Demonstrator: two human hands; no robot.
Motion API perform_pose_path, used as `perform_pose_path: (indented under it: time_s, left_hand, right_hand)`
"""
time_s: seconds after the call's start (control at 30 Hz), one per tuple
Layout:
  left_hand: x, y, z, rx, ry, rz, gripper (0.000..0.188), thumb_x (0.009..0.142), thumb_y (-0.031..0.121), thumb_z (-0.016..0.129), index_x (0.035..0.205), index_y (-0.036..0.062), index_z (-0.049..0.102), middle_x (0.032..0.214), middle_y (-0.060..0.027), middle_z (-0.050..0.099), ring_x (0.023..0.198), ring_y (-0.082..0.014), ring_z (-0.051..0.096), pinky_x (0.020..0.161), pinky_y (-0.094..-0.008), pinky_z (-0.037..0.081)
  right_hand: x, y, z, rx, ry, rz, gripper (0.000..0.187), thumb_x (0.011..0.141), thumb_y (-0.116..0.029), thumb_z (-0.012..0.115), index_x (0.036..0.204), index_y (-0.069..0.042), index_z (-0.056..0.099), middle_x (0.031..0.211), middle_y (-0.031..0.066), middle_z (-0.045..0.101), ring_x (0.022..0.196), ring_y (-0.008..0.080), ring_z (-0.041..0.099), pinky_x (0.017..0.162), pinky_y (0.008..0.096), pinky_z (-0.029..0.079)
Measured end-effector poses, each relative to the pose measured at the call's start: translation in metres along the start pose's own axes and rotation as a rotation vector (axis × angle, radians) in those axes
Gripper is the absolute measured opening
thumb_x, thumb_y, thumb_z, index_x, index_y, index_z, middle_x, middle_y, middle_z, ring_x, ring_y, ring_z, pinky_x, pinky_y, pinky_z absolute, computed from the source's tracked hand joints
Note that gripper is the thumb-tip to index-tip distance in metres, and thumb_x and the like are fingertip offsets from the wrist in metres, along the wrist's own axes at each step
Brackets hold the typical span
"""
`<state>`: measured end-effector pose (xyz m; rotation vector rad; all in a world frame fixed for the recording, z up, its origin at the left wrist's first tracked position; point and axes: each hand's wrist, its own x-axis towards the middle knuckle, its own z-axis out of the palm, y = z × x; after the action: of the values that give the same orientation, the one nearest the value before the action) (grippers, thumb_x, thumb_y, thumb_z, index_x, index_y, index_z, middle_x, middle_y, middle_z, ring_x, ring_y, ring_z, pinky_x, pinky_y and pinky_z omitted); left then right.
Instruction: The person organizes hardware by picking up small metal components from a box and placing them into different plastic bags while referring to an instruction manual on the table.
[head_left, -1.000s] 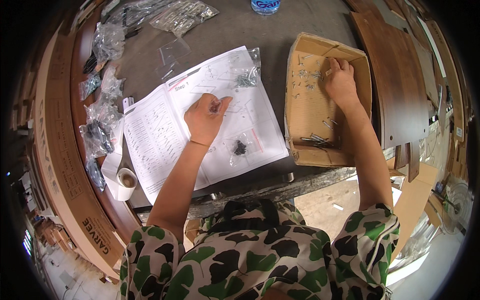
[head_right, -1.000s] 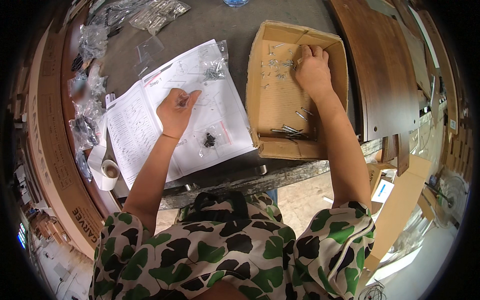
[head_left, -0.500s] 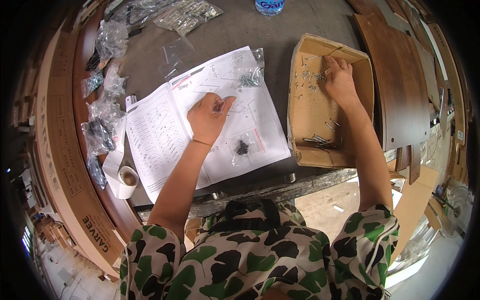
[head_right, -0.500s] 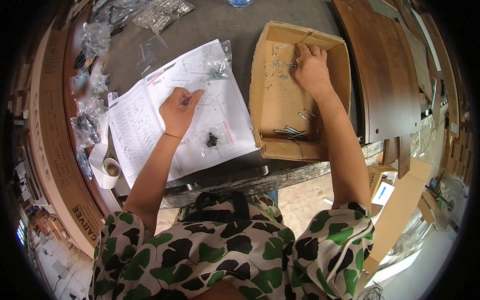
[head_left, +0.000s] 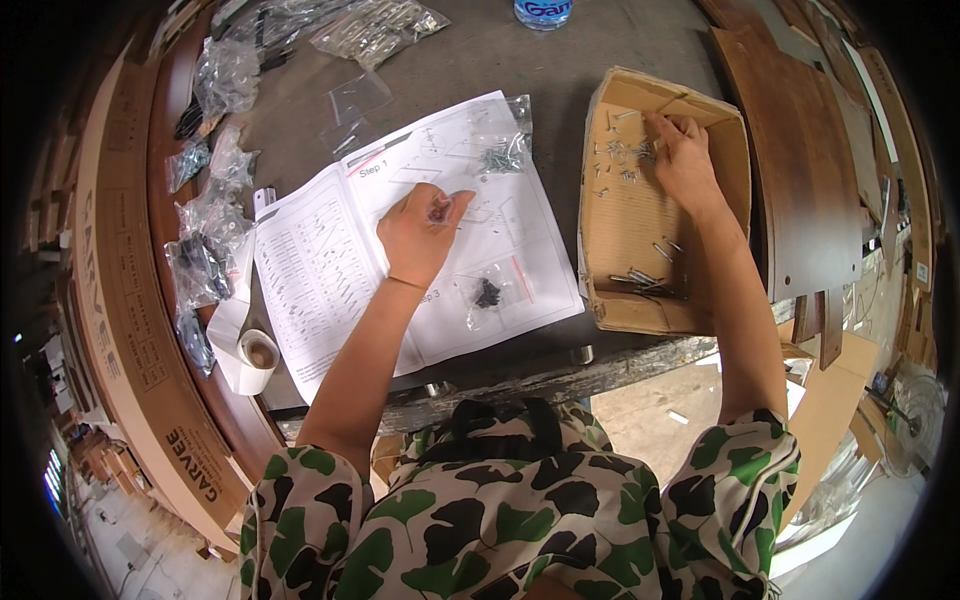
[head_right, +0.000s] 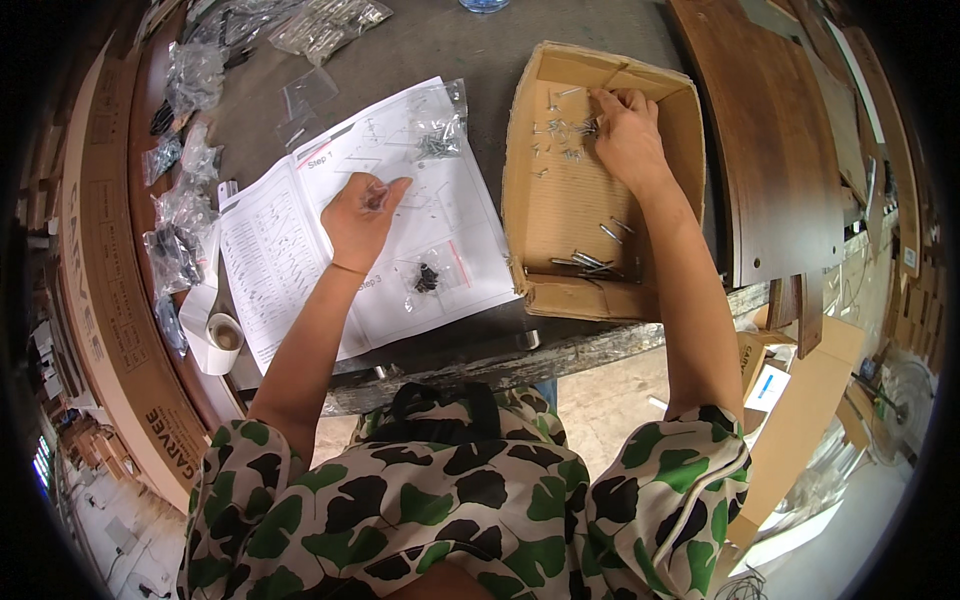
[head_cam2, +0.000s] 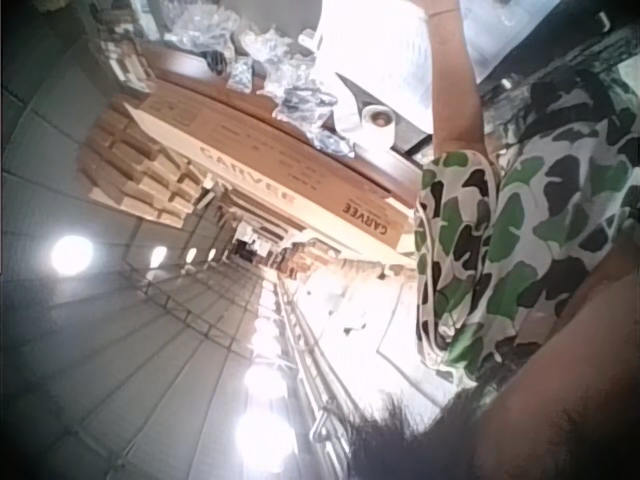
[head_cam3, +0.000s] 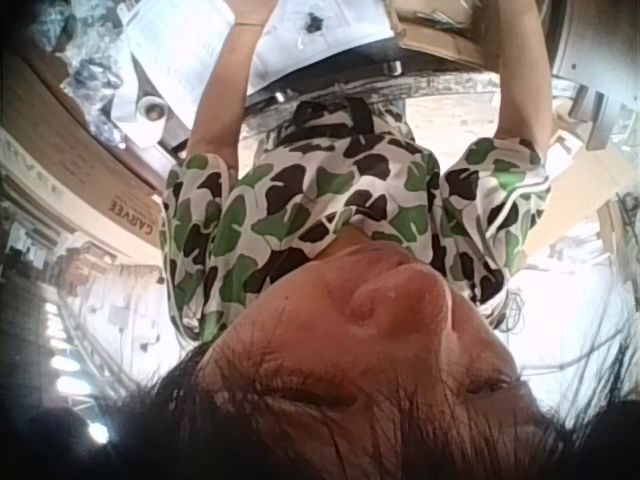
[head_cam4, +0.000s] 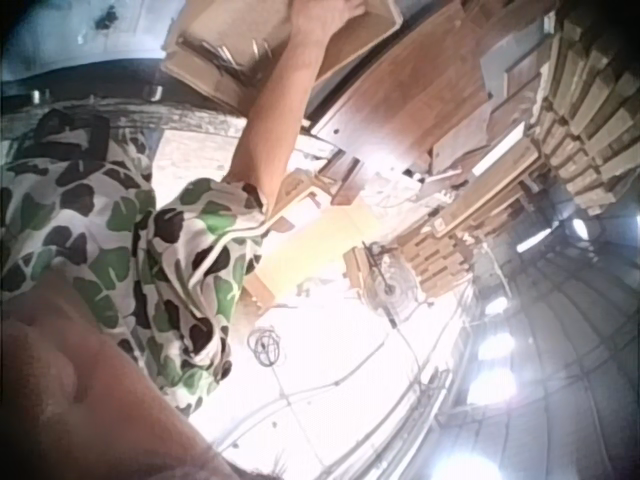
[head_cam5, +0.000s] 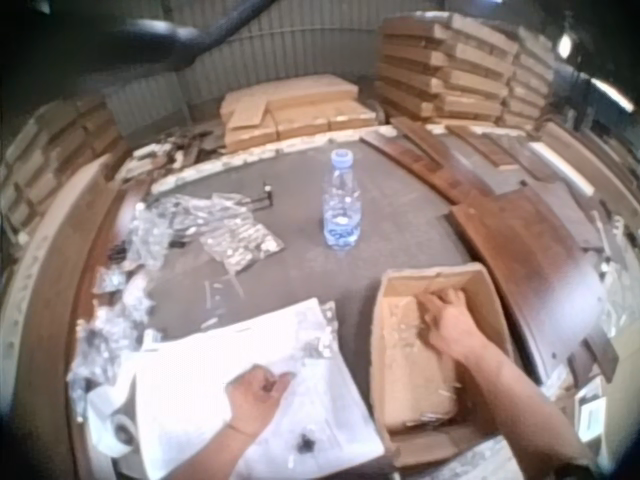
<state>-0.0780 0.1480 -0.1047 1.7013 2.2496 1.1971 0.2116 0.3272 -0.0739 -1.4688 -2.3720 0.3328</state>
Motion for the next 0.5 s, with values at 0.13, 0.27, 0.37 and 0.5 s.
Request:
perform_pose_path:
  time_s: [0.13, 0.27, 0.37, 0.5]
  left_hand:
    - [-0.001, -0.001, 0.001, -0.004, 0.042, 0.034, 0.036, 0.068, 0.027, 0.083, 0.066, 0.0095, 0.051, 0.057, -0.0023, 0.059, 0.049, -0.0209, 0.057, 0.044, -0.0297, 0.043]
    - [0.000, -0.002, 0.001, -0.009, 0.036, 0.042, 0.036, 0.069, 0.029, 0.083, 0.066, 0.0098, 0.052, 0.057, -0.0024, 0.059, 0.049, -0.0214, 0.057, 0.044, -0.0302, 0.043]
    - [0.001, -0.001, 0.002, -0.002, 0.029, 0.036, 0.036, 0.069, 0.030, 0.082, 0.067, 0.0098, 0.052, 0.057, -0.0025, 0.059, 0.049, -0.0215, 0.057, 0.044, -0.0304, 0.043]
    - [0.000, -0.002, 0.001, 0.001, 0.029, 0.026, 0.036, 0.070, 0.029, 0.082, 0.067, 0.0096, 0.052, 0.058, -0.0027, 0.059, 0.049, -0.0213, 0.057, 0.044, -0.0303, 0.043]
  right_hand:
    - [-0.013, -0.007, -0.007, 0.117, -0.102, -0.087, 0.036, 0.086, 0.000, 0.045, 0.119, -0.006, 0.059, 0.116, 0.0179, 0.056, 0.113, 0.0341, 0.049, 0.097, 0.0400, 0.040]
    - [-0.010, -0.004, -0.009, 0.160, -0.007, 0.035, 0.035, 0.086, 0.001, 0.045, 0.116, -0.006, 0.060, 0.114, 0.0194, 0.057, 0.110, 0.0350, 0.052, 0.094, 0.0397, 0.043]
    - [-0.009, -0.005, -0.006, 0.083, -0.027, -0.003, 0.036, 0.082, 0.003, 0.046, 0.114, -0.005, 0.061, 0.113, 0.0207, 0.058, 0.108, 0.0378, 0.053, 0.093, 0.0412, 0.043]
    - [-0.012, -0.030, -0.008, 0.193, -0.153, -0.003, 0.037, 0.080, 0.003, 0.048, 0.114, -0.004, 0.061, 0.114, 0.0212, 0.058, 0.107, 0.0388, 0.053, 0.094, 0.0413, 0.043]
